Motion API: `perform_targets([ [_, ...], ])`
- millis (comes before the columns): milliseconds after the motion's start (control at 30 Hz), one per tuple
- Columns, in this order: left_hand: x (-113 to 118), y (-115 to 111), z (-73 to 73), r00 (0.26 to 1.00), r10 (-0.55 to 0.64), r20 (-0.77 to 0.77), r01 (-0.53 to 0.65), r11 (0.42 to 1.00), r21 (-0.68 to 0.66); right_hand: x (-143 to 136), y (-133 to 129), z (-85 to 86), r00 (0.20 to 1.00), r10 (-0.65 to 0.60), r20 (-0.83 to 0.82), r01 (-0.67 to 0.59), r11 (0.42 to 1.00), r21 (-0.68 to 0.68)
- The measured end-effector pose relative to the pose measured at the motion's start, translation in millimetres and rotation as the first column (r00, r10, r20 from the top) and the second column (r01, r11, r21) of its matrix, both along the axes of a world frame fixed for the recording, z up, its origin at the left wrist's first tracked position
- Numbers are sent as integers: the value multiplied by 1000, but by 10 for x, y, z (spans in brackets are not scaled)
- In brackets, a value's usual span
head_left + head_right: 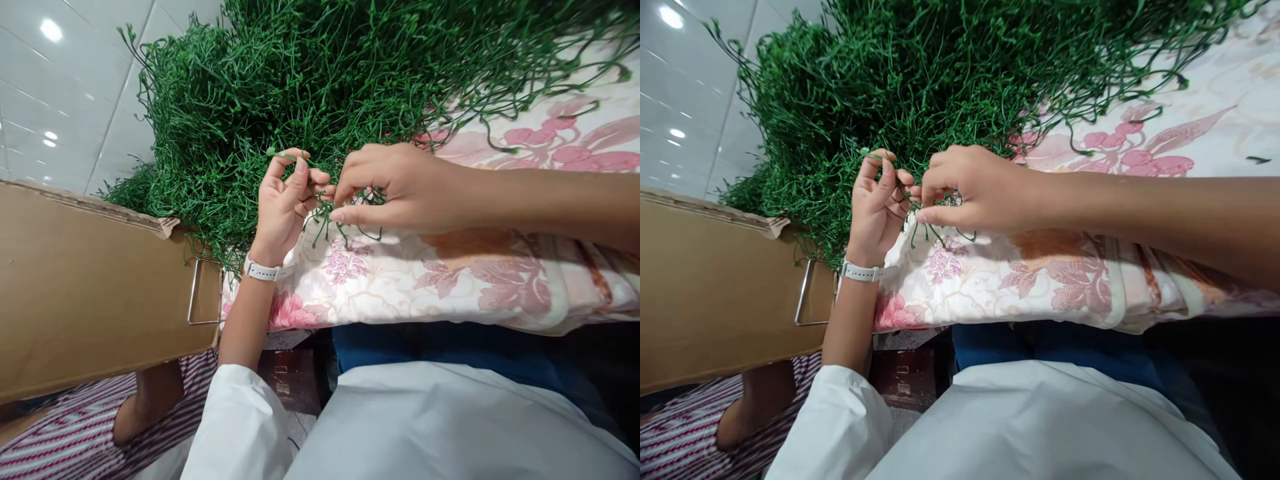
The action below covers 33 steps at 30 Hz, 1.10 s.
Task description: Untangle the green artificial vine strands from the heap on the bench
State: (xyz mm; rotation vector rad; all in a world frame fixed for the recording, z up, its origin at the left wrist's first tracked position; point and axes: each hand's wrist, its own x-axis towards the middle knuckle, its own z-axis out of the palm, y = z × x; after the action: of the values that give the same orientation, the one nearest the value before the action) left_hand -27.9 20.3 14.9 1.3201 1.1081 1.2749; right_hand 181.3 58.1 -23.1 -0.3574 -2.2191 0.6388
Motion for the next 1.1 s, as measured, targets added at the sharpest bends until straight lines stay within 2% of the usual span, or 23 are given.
perform_targets([
  [100, 13, 2, -42, 999, -41, 1, 41, 999, 8, -21, 26, -46, 992, 124, 0, -124, 992, -9],
  [200, 49, -33, -56, 993, -116, 22, 116, 993, 15, -12, 26, -11, 976, 218, -28, -219, 975, -45],
  [333, 116, -132, -9, 980, -186, 66, 191, 978, -85, -7, -36, 70, 931, 365, -16, -364, 923, -122],
  [500, 123, -205, 88, 981, -191, 29, 193, 957, -216, 7, -119, 147, 918, 392, 59, -379, 912, -157],
  [600, 60, -203, 114, 979, -199, 43, 204, 952, -230, 37, -137, 179, 904, 415, 100, -396, 903, -167],
  [700, 3, -178, 135, 981, -180, 75, 192, 957, -218, 70, -120, 189, 901, 429, 73, -414, 897, -158],
  [800, 4, -141, 171, 996, -59, 65, 72, 974, -213, 101, -102, 218, 951, 308, -22, -307, 933, -190],
  [900, 38, -111, 215, 994, 26, 103, -5, 981, -194, 112, -109, 296, 981, 44, -187, -102, 943, -317],
  [1000, 50, -98, 261, 987, 79, 137, -55, 984, -171, 77, -103, 378, 883, -257, -392, 34, 870, -493],
  [1100, 34, -91, 310, 976, 130, 175, -103, 983, -153, 13, -53, 407, 764, -463, -448, 81, 759, -646],
])
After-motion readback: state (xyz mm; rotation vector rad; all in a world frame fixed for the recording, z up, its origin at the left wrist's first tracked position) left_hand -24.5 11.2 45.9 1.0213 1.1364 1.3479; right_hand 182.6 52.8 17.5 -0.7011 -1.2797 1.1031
